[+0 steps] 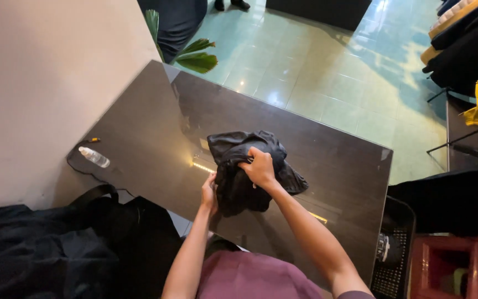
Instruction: Folding a black jacket and packing it into a small drawstring compression bag on a table.
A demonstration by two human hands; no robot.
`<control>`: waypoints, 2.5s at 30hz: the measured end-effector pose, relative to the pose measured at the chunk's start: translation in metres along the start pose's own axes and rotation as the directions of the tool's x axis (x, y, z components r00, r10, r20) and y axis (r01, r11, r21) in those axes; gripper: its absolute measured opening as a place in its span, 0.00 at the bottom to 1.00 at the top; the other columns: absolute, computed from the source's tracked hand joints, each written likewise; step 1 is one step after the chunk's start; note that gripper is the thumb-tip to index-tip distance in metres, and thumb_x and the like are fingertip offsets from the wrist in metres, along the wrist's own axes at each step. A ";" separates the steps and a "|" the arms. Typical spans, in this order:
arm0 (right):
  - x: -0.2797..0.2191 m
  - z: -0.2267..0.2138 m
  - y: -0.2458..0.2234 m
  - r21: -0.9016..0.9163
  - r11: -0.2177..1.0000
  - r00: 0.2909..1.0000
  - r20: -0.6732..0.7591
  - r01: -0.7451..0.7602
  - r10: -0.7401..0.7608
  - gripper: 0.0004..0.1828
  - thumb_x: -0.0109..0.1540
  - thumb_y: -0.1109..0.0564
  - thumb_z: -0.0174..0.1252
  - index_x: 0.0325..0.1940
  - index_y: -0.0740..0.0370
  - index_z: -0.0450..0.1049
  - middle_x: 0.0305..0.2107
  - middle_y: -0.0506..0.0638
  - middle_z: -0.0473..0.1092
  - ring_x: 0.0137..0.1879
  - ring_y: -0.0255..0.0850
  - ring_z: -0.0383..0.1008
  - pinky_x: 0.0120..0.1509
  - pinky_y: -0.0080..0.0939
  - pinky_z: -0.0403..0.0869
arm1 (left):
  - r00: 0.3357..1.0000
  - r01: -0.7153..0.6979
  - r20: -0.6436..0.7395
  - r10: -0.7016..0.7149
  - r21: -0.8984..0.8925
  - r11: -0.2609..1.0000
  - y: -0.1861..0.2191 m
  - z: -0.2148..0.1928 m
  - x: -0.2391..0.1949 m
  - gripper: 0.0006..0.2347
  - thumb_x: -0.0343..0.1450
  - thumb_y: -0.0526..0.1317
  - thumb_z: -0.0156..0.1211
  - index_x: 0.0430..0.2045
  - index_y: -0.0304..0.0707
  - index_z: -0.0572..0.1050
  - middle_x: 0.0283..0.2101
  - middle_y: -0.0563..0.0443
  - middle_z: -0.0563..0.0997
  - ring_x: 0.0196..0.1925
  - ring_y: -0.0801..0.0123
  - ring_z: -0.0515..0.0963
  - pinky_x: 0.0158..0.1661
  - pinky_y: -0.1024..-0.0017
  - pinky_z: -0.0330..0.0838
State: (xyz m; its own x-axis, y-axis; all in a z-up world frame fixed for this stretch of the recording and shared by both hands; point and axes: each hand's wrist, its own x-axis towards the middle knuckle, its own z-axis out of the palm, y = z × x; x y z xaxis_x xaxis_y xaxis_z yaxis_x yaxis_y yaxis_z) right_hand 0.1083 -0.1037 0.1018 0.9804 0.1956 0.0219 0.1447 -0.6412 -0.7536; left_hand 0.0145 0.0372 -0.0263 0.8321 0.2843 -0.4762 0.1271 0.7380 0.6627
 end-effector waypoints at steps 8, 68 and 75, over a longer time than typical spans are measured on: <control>-0.001 -0.025 0.003 0.097 0.987 0.977 -0.183 0.125 -0.106 0.17 0.41 0.56 0.69 0.20 0.59 0.65 0.13 0.61 0.65 0.27 0.57 0.71 0.29 0.46 0.68 | 0.998 -0.064 -0.025 0.064 0.015 0.998 0.015 0.059 -0.039 0.06 0.64 0.43 0.53 0.27 0.46 0.76 0.32 0.49 0.78 0.37 0.65 0.76 0.42 0.70 0.69; 0.057 -0.039 -0.019 0.147 0.983 0.993 0.012 0.113 -0.116 0.21 0.59 0.43 0.54 0.17 0.56 0.66 0.14 0.53 0.66 0.29 0.47 0.69 0.37 0.46 0.67 | 0.920 -0.388 0.175 0.350 0.521 0.761 0.114 0.071 -0.005 0.07 0.54 0.30 0.50 0.21 0.38 0.71 0.19 0.50 0.71 0.23 0.70 0.76 0.28 0.76 0.72; 0.052 -0.056 -0.102 0.795 0.549 0.921 0.374 -0.259 -0.108 0.17 0.61 0.56 0.50 0.19 0.58 0.56 0.44 0.60 0.71 0.41 0.47 0.77 0.38 0.42 0.78 | 0.865 -0.471 0.210 0.456 0.656 0.590 0.100 0.046 -0.004 0.13 0.62 0.45 0.64 0.35 0.43 0.74 0.35 0.45 0.77 0.36 0.63 0.77 0.40 0.68 0.71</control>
State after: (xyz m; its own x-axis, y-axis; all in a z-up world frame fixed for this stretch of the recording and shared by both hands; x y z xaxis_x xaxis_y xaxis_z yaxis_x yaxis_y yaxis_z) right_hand 0.1517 -0.0701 0.2164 0.8374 0.5272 -0.1446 -0.2805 0.1872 -0.9414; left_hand 0.0483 0.0819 0.0683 0.8908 0.4542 0.0121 0.0375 -0.0999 0.9943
